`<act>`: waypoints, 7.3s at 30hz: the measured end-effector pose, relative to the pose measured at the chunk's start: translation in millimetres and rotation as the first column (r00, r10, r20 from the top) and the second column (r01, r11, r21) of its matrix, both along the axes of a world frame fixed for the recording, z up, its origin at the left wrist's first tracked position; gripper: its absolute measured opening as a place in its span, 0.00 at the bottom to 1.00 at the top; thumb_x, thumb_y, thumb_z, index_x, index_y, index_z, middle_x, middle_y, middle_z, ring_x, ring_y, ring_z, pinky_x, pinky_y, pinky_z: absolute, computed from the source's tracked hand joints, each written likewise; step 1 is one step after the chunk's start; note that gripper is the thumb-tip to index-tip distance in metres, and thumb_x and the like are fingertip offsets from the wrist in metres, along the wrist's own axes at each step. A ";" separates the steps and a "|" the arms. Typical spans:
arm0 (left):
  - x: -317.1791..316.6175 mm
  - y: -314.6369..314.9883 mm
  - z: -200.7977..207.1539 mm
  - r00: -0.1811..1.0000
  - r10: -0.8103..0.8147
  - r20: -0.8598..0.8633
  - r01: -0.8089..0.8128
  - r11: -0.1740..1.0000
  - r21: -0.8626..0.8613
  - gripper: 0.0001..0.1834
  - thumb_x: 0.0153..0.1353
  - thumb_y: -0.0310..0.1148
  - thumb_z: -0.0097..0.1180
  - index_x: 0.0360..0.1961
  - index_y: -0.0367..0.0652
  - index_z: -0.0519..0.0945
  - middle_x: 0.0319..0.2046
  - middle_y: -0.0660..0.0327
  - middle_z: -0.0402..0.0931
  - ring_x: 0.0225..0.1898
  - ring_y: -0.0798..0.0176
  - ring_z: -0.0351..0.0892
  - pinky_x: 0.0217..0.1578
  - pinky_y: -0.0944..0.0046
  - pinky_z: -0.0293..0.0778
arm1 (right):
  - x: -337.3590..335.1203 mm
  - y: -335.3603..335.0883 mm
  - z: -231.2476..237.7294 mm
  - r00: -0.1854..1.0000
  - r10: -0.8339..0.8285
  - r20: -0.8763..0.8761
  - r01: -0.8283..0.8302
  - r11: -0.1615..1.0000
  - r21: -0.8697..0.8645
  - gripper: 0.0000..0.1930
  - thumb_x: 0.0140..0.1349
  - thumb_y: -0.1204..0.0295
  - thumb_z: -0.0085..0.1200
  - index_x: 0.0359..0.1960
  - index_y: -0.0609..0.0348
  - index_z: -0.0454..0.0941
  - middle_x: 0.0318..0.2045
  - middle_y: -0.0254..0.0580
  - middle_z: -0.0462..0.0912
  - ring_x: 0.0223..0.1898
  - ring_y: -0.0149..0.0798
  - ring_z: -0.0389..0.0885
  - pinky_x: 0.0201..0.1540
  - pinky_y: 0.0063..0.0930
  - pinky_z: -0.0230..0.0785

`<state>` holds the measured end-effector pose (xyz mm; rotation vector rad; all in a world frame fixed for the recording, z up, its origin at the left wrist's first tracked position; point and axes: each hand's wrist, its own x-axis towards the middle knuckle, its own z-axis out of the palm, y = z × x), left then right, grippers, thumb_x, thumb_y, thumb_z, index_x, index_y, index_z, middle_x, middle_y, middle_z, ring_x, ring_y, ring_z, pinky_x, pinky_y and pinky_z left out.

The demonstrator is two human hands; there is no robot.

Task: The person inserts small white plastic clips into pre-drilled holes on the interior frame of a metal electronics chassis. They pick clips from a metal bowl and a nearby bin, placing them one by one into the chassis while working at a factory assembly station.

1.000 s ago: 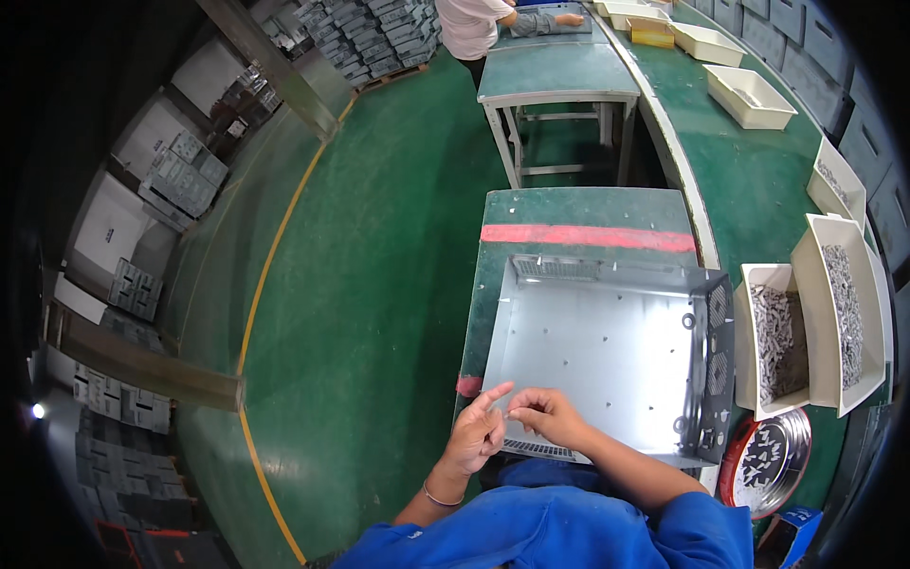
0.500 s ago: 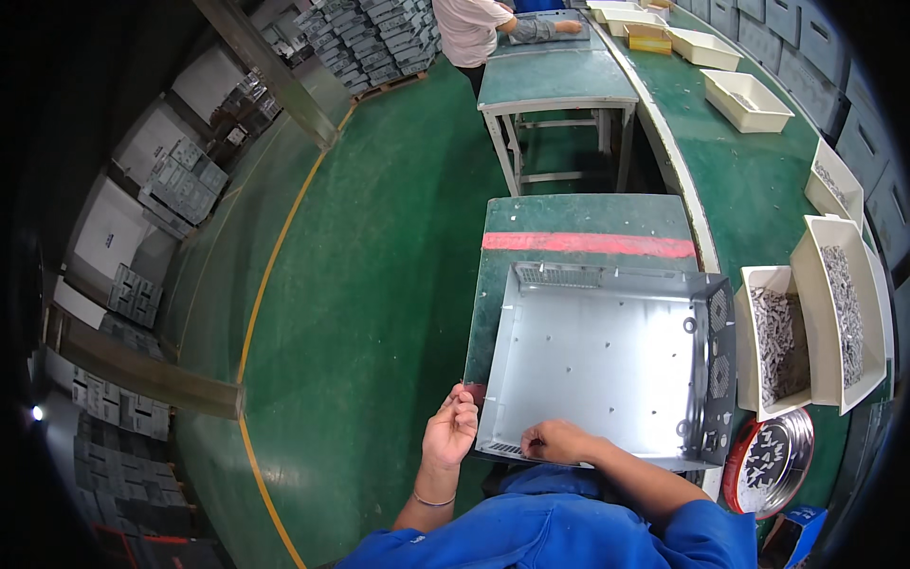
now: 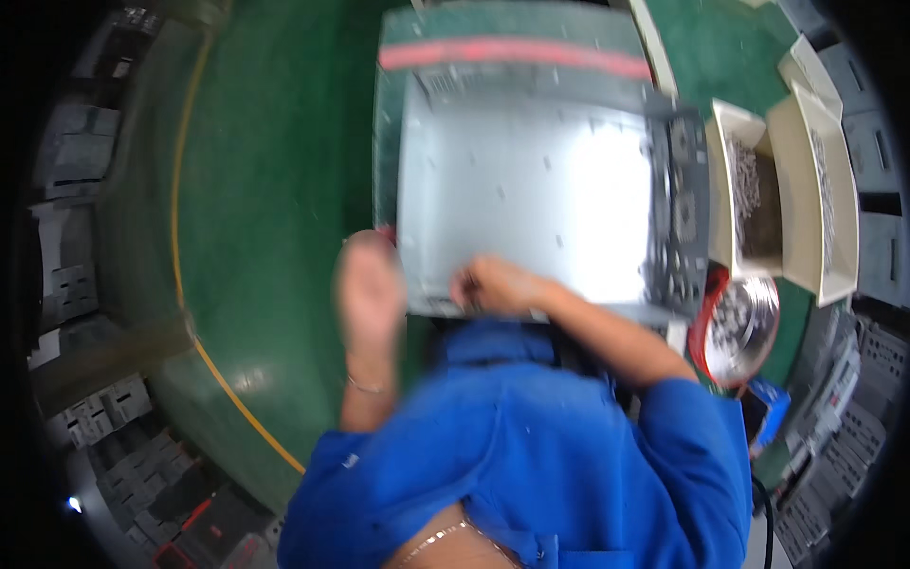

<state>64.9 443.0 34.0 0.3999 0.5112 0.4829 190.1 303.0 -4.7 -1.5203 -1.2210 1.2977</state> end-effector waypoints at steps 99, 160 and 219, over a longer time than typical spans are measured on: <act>-73.9 -9.6 -35.1 0.975 0.222 -0.019 -0.222 0.966 -0.133 0.11 0.58 0.26 0.36 0.39 0.33 0.66 0.16 0.61 0.64 0.12 0.73 0.58 0.08 0.76 0.54 | -15.3 48.8 -59.6 0.755 0.016 0.655 -0.263 0.923 0.281 0.05 0.50 0.70 0.45 0.23 0.57 0.67 0.22 0.41 0.72 0.25 0.45 0.73 0.26 0.35 0.67; -30.8 -10.6 -0.9 0.993 0.052 -0.109 -0.045 0.997 0.068 0.12 0.59 0.39 0.39 0.26 0.43 0.68 0.13 0.66 0.65 0.09 0.76 0.54 0.07 0.78 0.48 | -26.9 50.7 -83.5 0.672 -0.072 0.737 -0.311 0.876 0.369 0.08 0.49 0.63 0.46 0.23 0.52 0.66 0.24 0.34 0.69 0.25 0.37 0.74 0.19 0.32 0.66; 12.9 -23.0 -4.7 0.992 -0.079 0.093 0.087 0.993 -0.081 0.14 0.58 0.32 0.37 0.38 0.32 0.69 0.30 0.54 0.71 0.30 0.64 0.70 0.29 0.69 0.68 | 20.0 -32.1 -43.4 0.601 0.207 0.772 -0.247 0.967 -0.068 0.10 0.52 0.63 0.46 0.22 0.56 0.68 0.23 0.39 0.71 0.26 0.40 0.74 0.23 0.31 0.67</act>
